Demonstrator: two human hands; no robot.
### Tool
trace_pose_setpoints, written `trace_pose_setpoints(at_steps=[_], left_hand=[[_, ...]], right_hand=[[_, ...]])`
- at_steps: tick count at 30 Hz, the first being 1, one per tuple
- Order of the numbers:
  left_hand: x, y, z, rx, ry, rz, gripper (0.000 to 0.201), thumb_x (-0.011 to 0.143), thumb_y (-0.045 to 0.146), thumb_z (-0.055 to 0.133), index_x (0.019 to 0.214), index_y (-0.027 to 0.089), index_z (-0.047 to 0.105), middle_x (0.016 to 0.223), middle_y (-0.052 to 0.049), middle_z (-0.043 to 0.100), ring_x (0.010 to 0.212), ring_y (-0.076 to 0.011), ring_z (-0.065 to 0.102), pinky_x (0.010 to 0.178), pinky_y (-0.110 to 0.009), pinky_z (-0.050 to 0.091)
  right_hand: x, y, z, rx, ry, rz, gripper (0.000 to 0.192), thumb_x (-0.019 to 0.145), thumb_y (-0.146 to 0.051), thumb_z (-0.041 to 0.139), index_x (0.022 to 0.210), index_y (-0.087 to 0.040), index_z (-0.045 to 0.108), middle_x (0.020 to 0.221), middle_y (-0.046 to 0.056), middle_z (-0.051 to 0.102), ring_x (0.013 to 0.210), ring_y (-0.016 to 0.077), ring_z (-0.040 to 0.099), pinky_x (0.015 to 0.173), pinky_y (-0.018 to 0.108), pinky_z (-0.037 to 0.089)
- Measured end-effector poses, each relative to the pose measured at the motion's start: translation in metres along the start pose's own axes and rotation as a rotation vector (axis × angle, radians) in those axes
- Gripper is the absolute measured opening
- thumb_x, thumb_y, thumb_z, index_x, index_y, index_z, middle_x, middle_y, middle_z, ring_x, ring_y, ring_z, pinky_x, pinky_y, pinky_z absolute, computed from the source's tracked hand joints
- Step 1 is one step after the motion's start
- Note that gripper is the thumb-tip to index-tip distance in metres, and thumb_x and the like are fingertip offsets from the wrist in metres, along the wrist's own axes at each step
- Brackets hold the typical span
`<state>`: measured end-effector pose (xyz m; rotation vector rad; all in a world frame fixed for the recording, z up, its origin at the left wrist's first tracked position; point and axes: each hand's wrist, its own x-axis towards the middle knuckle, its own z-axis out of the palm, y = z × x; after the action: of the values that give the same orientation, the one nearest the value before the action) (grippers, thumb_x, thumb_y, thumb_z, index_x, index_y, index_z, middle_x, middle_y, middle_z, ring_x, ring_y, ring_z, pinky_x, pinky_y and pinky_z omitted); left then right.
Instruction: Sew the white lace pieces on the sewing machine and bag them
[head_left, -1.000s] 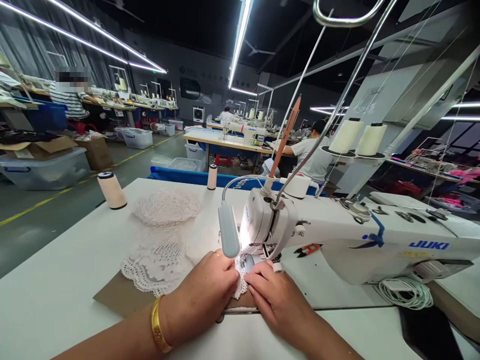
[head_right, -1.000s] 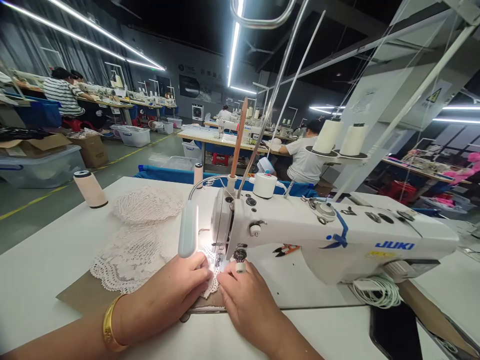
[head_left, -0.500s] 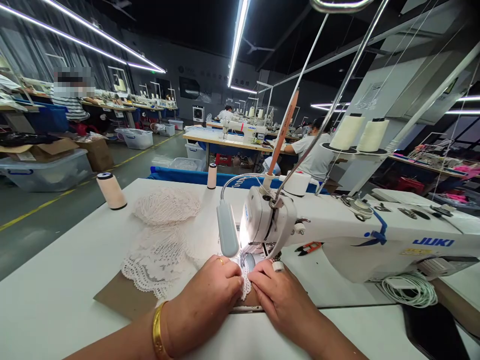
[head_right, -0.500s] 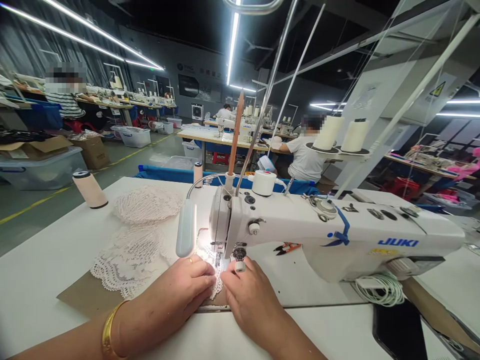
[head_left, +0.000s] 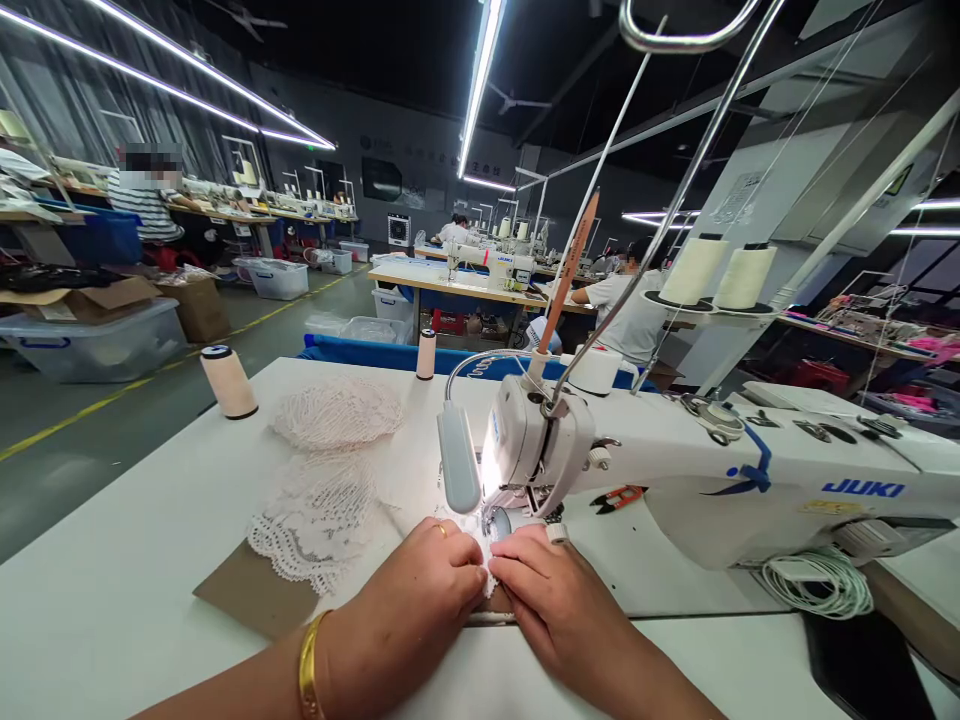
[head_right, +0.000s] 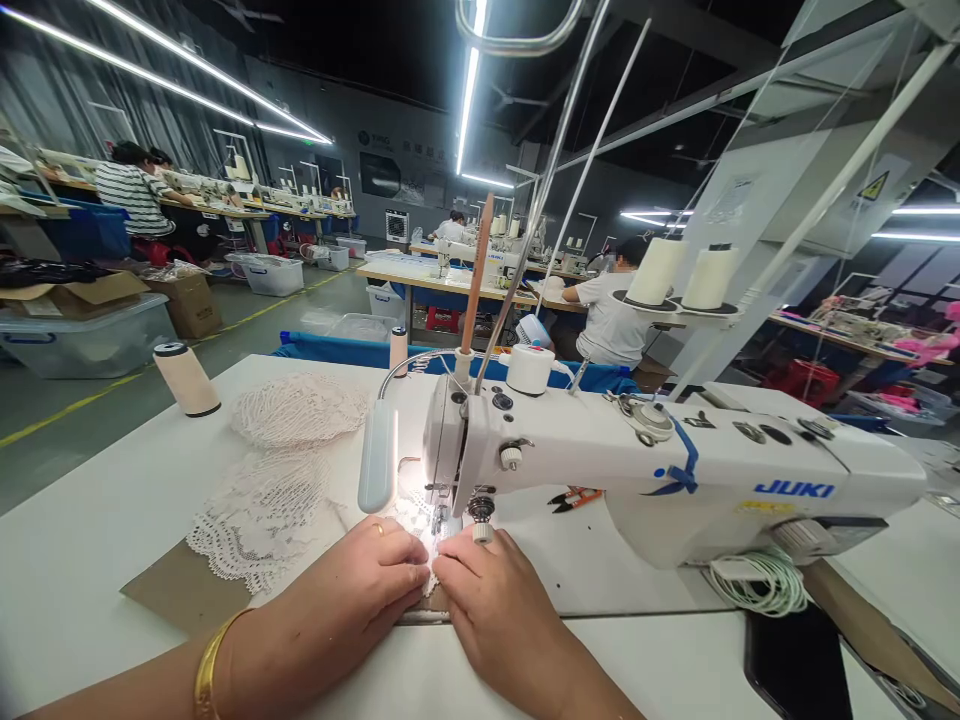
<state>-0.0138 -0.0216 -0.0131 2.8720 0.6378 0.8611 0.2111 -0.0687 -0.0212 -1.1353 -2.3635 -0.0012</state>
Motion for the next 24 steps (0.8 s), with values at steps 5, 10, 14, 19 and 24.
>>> trace_pose_setpoints(at_steps=[5,10,14,19,24], left_hand=[[-0.001,-0.001,0.003,0.005,-0.013,-0.005,0.03,0.098,0.003,0.05,0.074,0.019,0.053,0.08,0.0,0.064,0.073,-0.0171,0.051,0.072,-0.035,0.04],[-0.003,-0.001,0.003,-0.01,-0.003,-0.005,0.028,0.096,0.001,0.052,0.074,0.02,0.053,0.082,0.0,0.065,0.074,-0.0171,0.052,0.072,-0.035,0.04],[-0.004,0.003,0.0,-0.041,0.036,0.028,0.028,0.091,-0.004,0.052,0.077,0.021,0.057,0.081,0.002,0.067,0.073,-0.0164,0.054,0.07,-0.034,0.039],[-0.001,0.003,0.0,-0.002,0.018,0.023,0.028,0.089,-0.004,0.053,0.075,0.02,0.055,0.079,0.002,0.065,0.072,-0.0167,0.054,0.07,-0.035,0.039],[0.001,-0.002,0.003,0.044,0.016,0.003,0.029,0.091,-0.003,0.054,0.073,0.019,0.055,0.08,0.001,0.066,0.073,-0.0172,0.056,0.072,-0.035,0.041]], right_hand=[[0.001,0.0,-0.001,0.021,-0.005,0.024,0.036,0.099,-0.003,0.049,0.114,-0.027,0.07,0.109,0.007,0.075,0.095,0.025,0.067,0.077,0.037,0.057],[-0.001,0.003,0.001,0.009,0.014,0.028,0.038,0.099,-0.003,0.049,0.12,-0.027,0.07,0.111,0.007,0.076,0.096,0.0255,0.069,0.08,0.038,0.059],[-0.002,0.005,0.003,-0.006,0.016,0.03,0.039,0.098,-0.003,0.05,0.121,-0.028,0.07,0.109,0.007,0.076,0.096,0.026,0.069,0.079,0.038,0.059],[0.001,0.006,0.005,-0.027,0.026,0.055,0.04,0.096,-0.001,0.048,0.116,-0.027,0.07,0.107,0.007,0.076,0.097,0.0266,0.07,0.078,0.038,0.06],[0.003,0.009,0.01,-0.058,0.032,0.096,0.041,0.096,-0.003,0.048,0.121,-0.027,0.07,0.115,0.008,0.077,0.104,0.0279,0.071,0.084,0.042,0.062]])
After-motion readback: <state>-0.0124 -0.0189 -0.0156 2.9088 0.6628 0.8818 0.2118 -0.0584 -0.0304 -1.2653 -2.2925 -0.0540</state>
